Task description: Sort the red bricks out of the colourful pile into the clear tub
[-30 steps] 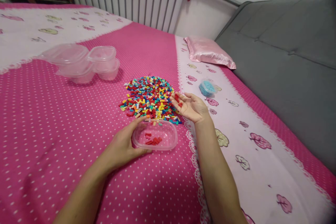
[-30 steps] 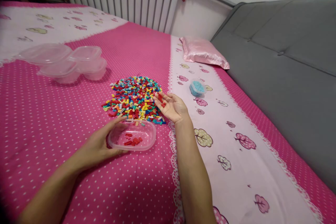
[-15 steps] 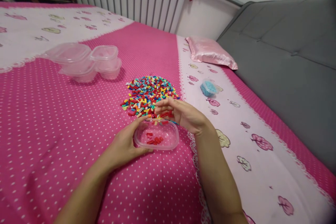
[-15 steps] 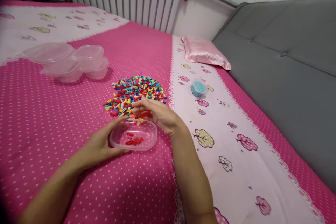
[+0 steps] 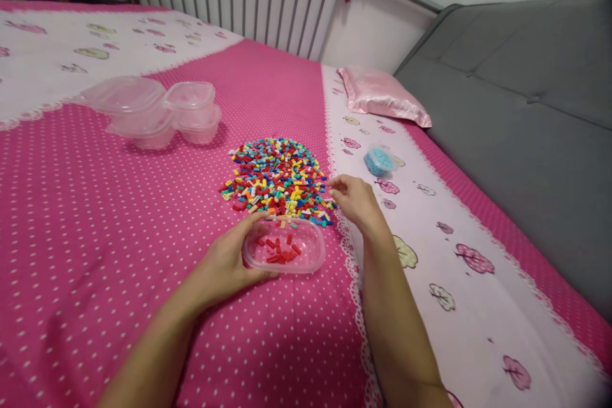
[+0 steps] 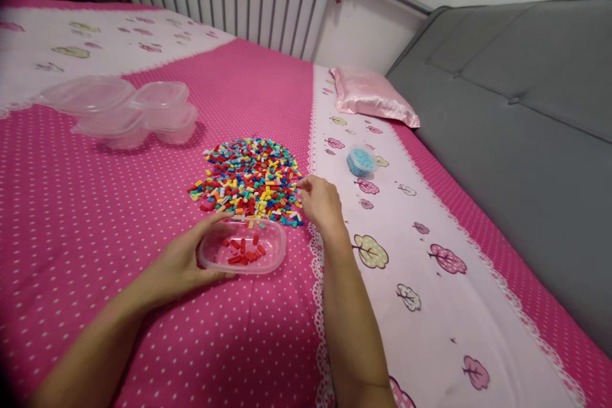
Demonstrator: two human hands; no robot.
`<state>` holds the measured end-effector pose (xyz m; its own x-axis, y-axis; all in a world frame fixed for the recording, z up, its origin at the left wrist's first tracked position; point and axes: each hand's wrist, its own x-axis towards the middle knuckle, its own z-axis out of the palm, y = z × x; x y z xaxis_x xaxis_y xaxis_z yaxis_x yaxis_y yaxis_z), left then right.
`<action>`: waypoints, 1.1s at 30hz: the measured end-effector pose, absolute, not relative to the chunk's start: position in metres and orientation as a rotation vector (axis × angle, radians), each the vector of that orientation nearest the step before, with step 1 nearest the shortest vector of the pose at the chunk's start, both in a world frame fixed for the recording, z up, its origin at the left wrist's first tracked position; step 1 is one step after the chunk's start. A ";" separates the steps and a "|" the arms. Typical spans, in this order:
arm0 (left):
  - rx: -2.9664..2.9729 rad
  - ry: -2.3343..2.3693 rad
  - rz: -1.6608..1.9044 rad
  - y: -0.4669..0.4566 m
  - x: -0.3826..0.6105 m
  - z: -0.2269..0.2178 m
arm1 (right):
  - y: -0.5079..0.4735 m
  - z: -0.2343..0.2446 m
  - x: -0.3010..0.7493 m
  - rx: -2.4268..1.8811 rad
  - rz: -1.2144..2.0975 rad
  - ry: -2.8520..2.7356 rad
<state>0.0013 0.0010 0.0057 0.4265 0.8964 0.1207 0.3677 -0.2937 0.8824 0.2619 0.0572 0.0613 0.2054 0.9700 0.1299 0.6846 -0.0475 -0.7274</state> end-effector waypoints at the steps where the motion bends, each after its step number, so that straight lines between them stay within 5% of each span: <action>1: 1.850 1.072 0.808 0.001 0.002 0.007 | 0.058 0.059 0.263 -1.849 0.542 -1.585; 9: 1.853 1.035 0.765 -0.002 0.000 0.015 | 0.062 0.046 0.252 -1.886 0.761 -1.700; 23: 1.896 1.040 0.739 0.000 -0.002 0.012 | 0.064 0.046 0.242 -2.080 0.628 -1.770; 33: 1.863 1.033 0.763 0.000 -0.003 0.005 | 0.069 0.045 0.264 -1.576 0.819 -1.360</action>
